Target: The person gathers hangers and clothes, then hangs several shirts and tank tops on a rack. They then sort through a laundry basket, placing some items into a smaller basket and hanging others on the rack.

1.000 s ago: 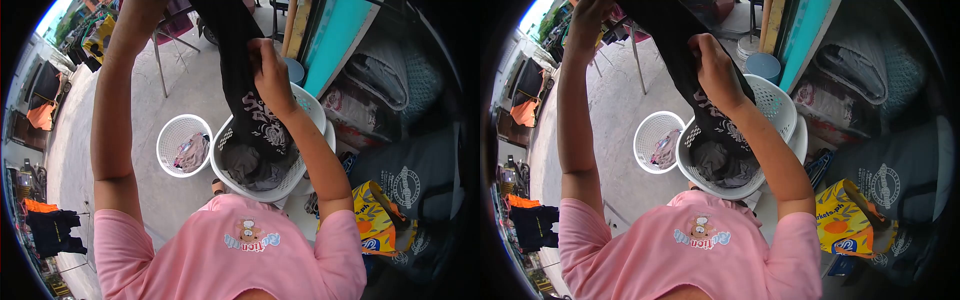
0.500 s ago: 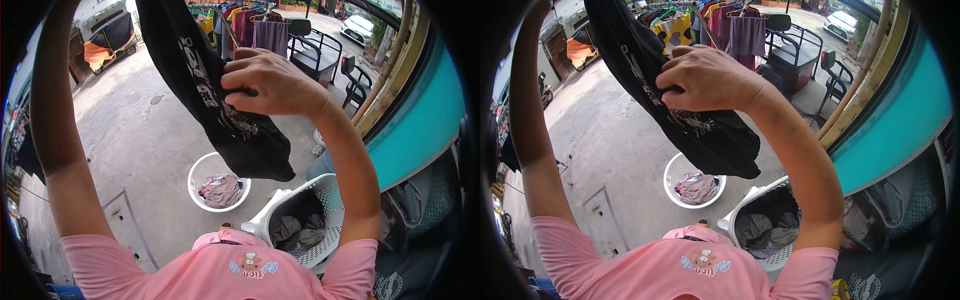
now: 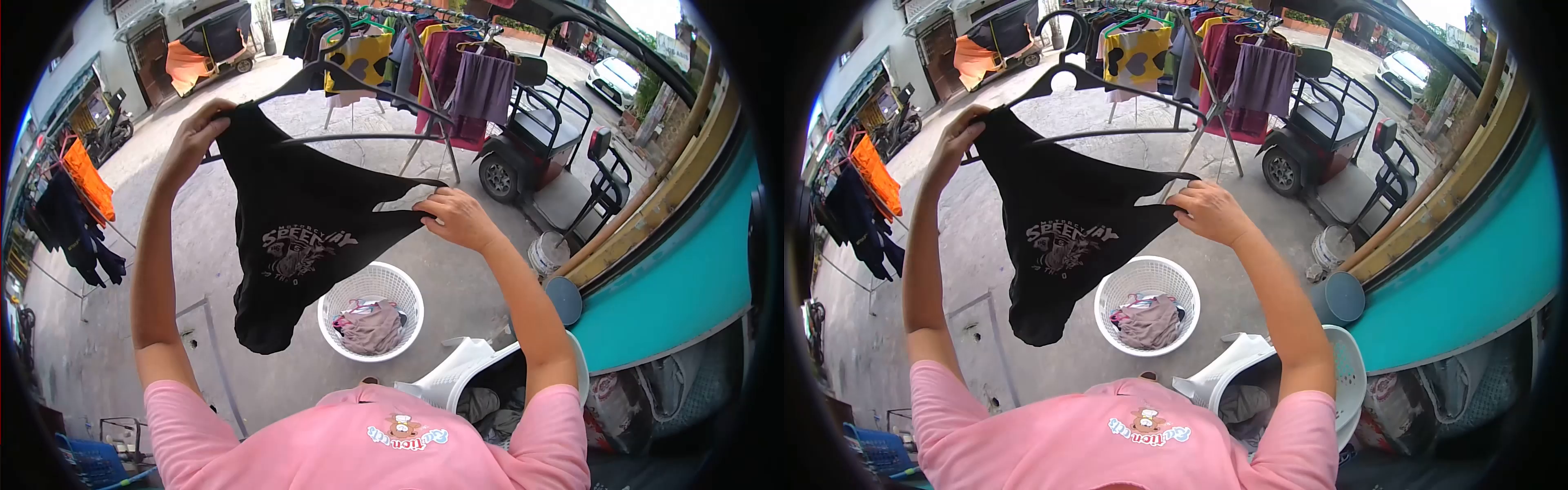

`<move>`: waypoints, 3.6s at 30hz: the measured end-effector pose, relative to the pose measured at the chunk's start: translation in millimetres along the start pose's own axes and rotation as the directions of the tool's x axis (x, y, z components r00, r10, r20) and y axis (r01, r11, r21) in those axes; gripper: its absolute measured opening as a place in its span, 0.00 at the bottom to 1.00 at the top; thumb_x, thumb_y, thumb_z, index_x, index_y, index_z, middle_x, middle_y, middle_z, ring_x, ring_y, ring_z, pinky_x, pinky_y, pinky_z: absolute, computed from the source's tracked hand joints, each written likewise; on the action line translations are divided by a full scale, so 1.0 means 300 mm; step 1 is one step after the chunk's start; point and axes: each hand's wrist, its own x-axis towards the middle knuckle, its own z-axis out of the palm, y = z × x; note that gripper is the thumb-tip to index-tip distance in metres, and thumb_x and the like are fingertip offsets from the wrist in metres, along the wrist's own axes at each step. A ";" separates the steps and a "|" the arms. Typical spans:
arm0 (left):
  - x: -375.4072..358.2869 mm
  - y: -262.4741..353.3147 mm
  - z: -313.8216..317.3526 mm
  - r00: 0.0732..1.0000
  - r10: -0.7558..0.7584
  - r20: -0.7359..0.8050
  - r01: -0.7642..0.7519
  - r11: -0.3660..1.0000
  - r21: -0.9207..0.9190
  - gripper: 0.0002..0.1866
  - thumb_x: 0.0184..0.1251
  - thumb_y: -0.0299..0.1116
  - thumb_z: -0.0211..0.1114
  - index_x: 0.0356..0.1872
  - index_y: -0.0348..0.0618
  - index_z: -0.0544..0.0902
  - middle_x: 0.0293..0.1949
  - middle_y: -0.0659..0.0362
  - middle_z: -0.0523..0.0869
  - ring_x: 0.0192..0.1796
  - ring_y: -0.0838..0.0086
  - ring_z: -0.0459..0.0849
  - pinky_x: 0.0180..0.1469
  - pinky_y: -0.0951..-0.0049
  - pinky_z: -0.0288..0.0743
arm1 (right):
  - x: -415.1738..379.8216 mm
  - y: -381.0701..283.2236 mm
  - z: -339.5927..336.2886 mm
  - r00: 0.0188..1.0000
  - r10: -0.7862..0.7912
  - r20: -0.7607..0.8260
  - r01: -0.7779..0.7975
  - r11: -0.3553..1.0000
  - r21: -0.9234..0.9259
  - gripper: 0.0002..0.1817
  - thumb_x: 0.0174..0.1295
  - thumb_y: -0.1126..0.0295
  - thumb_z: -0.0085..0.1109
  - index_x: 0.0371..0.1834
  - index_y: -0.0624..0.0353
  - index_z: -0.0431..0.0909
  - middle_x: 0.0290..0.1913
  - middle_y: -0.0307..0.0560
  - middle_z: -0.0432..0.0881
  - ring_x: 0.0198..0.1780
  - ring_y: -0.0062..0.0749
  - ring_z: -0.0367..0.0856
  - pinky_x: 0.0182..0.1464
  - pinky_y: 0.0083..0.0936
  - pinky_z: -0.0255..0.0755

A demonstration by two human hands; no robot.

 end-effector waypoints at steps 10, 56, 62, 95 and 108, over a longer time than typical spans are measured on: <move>-0.327 -0.304 0.112 0.980 -0.188 0.070 0.197 0.968 -0.153 0.09 0.60 0.26 0.54 0.40 0.36 0.76 0.33 0.63 0.79 0.40 0.80 0.74 0.46 0.80 0.66 | -0.049 0.040 0.084 0.988 0.142 -0.067 -0.119 0.954 0.274 0.08 0.47 0.69 0.54 0.19 0.60 0.69 0.23 0.44 0.71 0.33 0.36 0.72 0.35 0.31 0.68; -0.507 -0.467 0.744 0.938 -0.334 0.088 0.317 0.934 0.165 0.10 0.60 0.35 0.56 0.41 0.48 0.77 0.34 0.53 0.81 0.38 0.56 0.79 0.36 0.63 0.70 | -0.201 0.115 0.309 0.743 0.669 -0.017 -0.599 0.676 0.429 0.16 0.55 0.69 0.56 0.48 0.56 0.75 0.46 0.43 0.74 0.48 0.30 0.73 0.50 0.25 0.65; -0.716 -0.509 0.899 0.881 -0.452 0.136 0.415 0.879 0.235 0.09 0.58 0.33 0.56 0.40 0.46 0.77 0.34 0.53 0.81 0.36 0.55 0.79 0.35 0.61 0.70 | -0.480 -0.011 0.264 0.390 0.864 0.319 -0.781 0.128 0.611 0.15 0.60 0.68 0.51 0.50 0.56 0.73 0.48 0.38 0.75 0.47 0.20 0.72 0.46 0.18 0.65; -1.100 -0.742 1.329 0.631 -0.662 0.404 0.608 0.746 0.272 0.11 0.57 0.34 0.57 0.42 0.48 0.74 0.37 0.52 0.80 0.39 0.52 0.78 0.39 0.59 0.72 | -0.826 -0.653 0.268 0.230 0.972 0.044 -0.960 0.235 -0.154 0.10 0.55 0.78 0.49 0.41 0.63 0.75 0.54 0.48 0.71 0.65 0.47 0.57 0.63 0.40 0.50; -0.853 -1.051 1.328 0.696 -0.716 0.057 0.606 0.629 0.486 0.29 0.50 0.35 0.64 0.56 0.47 0.68 0.60 0.52 0.63 0.64 0.57 0.61 0.62 0.49 0.53 | -0.873 -0.679 0.218 0.146 0.983 -0.111 -0.989 0.142 -0.044 0.10 0.56 0.78 0.49 0.40 0.64 0.75 0.56 0.51 0.69 0.59 0.46 0.65 0.58 0.37 0.58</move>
